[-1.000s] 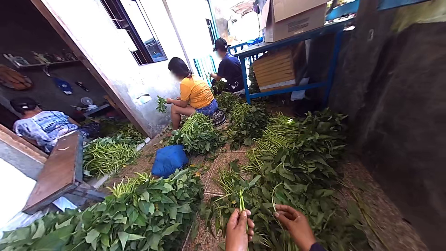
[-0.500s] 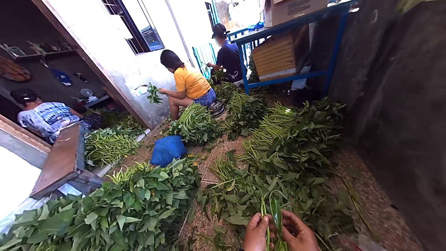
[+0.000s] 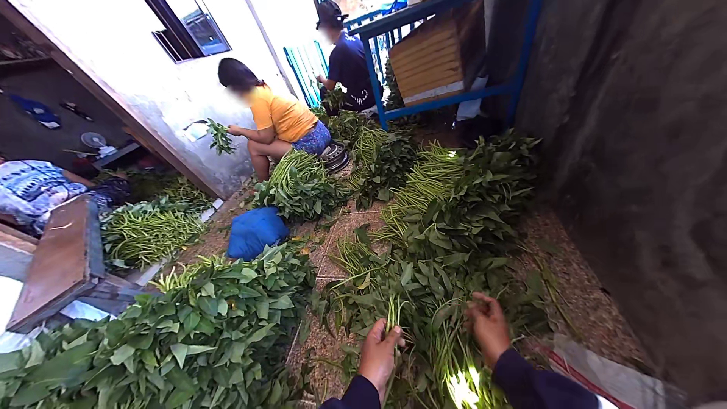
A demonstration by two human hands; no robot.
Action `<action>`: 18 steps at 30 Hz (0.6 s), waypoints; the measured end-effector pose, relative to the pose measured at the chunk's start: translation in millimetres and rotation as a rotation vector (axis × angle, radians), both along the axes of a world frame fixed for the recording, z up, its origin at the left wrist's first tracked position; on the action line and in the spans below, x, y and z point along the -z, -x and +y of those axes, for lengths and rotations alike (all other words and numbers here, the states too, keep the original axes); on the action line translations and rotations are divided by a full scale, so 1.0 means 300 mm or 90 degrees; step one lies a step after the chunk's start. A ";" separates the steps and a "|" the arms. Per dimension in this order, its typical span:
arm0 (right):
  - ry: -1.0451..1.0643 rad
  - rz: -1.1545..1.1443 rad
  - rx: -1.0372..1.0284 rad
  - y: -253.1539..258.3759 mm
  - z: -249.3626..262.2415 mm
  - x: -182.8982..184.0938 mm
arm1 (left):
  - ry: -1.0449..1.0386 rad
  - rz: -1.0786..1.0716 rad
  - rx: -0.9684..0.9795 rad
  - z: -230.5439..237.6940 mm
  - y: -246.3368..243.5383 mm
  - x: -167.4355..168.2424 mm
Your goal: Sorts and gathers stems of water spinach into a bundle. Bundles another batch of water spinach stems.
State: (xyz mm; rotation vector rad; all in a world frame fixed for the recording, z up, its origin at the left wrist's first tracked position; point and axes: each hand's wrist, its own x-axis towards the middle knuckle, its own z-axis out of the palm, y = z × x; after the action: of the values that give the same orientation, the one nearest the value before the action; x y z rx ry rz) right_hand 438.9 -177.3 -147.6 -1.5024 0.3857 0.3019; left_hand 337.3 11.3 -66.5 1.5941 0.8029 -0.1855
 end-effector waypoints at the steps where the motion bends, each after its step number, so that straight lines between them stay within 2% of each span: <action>1: 0.037 -0.008 0.001 -0.037 -0.019 0.032 | -0.050 0.007 0.016 0.018 -0.002 0.000; 3: 0.097 -0.008 -0.144 -0.055 -0.026 0.077 | -0.136 0.020 0.054 0.053 -0.014 0.016; 6: 0.152 0.058 -0.442 0.001 0.074 0.157 | -0.167 0.034 0.084 0.079 -0.028 0.019; 8: 0.188 0.111 -0.482 0.036 0.159 0.242 | -0.152 0.037 0.091 0.079 -0.033 0.011; 10: 0.199 0.142 -0.432 0.049 0.222 0.293 | -0.147 0.033 0.088 0.081 -0.037 0.014; 13: 0.178 0.117 -0.279 0.073 0.249 0.279 | -0.153 0.044 0.081 0.093 -0.033 0.034; 16: 0.147 -0.023 -0.091 0.105 0.217 0.172 | -0.189 0.078 0.083 0.118 -0.034 0.054; 18: 0.119 -0.111 -0.054 0.139 0.185 0.072 | -0.238 0.104 0.095 0.127 -0.035 0.059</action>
State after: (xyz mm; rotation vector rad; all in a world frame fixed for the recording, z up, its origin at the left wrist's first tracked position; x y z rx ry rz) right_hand 397.2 -121.8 -169.2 -1.7170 0.2157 0.2043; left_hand 347.7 49.5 -84.1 2.0147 0.8805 -0.2880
